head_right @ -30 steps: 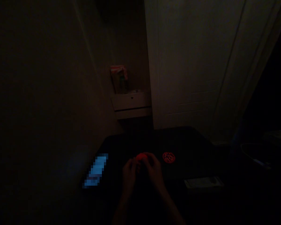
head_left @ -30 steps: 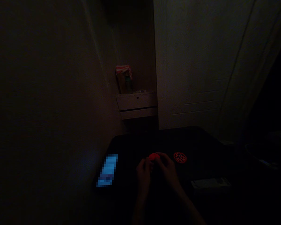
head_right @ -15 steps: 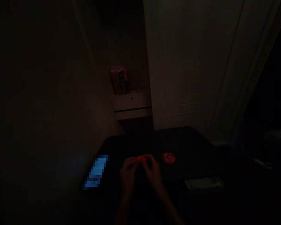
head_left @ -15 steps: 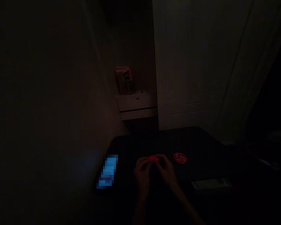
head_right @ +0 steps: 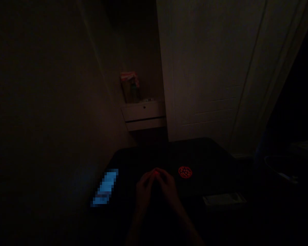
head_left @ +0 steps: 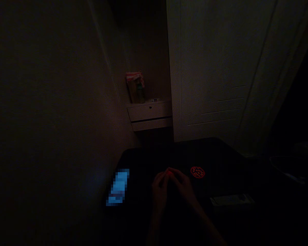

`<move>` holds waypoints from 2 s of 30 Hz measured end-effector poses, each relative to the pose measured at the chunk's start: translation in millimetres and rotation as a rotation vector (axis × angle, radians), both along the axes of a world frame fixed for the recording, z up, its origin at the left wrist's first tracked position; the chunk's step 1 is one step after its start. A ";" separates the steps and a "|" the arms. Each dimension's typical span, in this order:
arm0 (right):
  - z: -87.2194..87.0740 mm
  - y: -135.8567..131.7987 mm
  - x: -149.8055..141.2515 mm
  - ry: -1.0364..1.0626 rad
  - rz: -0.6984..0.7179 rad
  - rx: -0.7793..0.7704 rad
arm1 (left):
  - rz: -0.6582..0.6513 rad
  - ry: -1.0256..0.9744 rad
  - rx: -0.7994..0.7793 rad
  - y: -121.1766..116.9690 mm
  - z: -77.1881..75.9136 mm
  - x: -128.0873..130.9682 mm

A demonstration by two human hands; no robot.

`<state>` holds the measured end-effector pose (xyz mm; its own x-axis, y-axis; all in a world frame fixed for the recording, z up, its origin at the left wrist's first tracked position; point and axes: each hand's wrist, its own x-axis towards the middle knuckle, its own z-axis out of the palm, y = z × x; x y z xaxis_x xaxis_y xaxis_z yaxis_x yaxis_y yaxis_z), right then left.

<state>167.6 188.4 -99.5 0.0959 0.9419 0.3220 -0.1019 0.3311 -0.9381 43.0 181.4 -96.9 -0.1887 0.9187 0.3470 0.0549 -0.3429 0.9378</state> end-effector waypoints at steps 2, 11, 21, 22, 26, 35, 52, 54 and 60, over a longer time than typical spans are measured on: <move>-1.8 1.1 -0.4 0.021 -0.002 -0.011 | -0.012 -0.052 -0.029 -0.2 0.4 0.2; 3.8 -3.5 0.3 -0.003 -0.021 0.003 | -0.020 -0.221 -0.119 0.0 -0.4 -3.1; 1.2 -3.3 1.1 -0.052 -0.065 0.028 | -0.030 -0.200 -0.095 -1.2 2.8 -2.9; 0.3 -3.1 0.7 -0.039 -0.067 0.024 | -0.037 -0.187 -0.096 -1.1 3.2 -3.0; -2.5 -2.2 -1.4 -0.008 -0.094 -0.001 | -0.057 -0.176 -0.091 0.4 1.3 -3.1; 3.5 -4.3 -2.5 -0.104 -0.126 0.116 | -0.059 -0.160 -0.060 0.7 -2.3 -3.4; -6.8 -1.8 -3.7 -0.136 -0.092 0.128 | 0.065 -0.089 0.056 4.0 -10.9 -4.8; -6.6 -1.4 -3.8 -0.152 -0.108 0.141 | 0.070 -0.073 0.072 5.0 -12.5 -5.7; -4.1 -1.1 -1.6 -0.148 -0.123 0.123 | 0.025 -0.072 0.080 5.5 -13.3 -6.6</move>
<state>166.0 187.3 -103.6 0.1505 0.8790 0.4524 0.0815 0.4450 -0.8918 36.4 186.9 -110.2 -0.2385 0.8833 0.4035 -0.0019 -0.4159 0.9094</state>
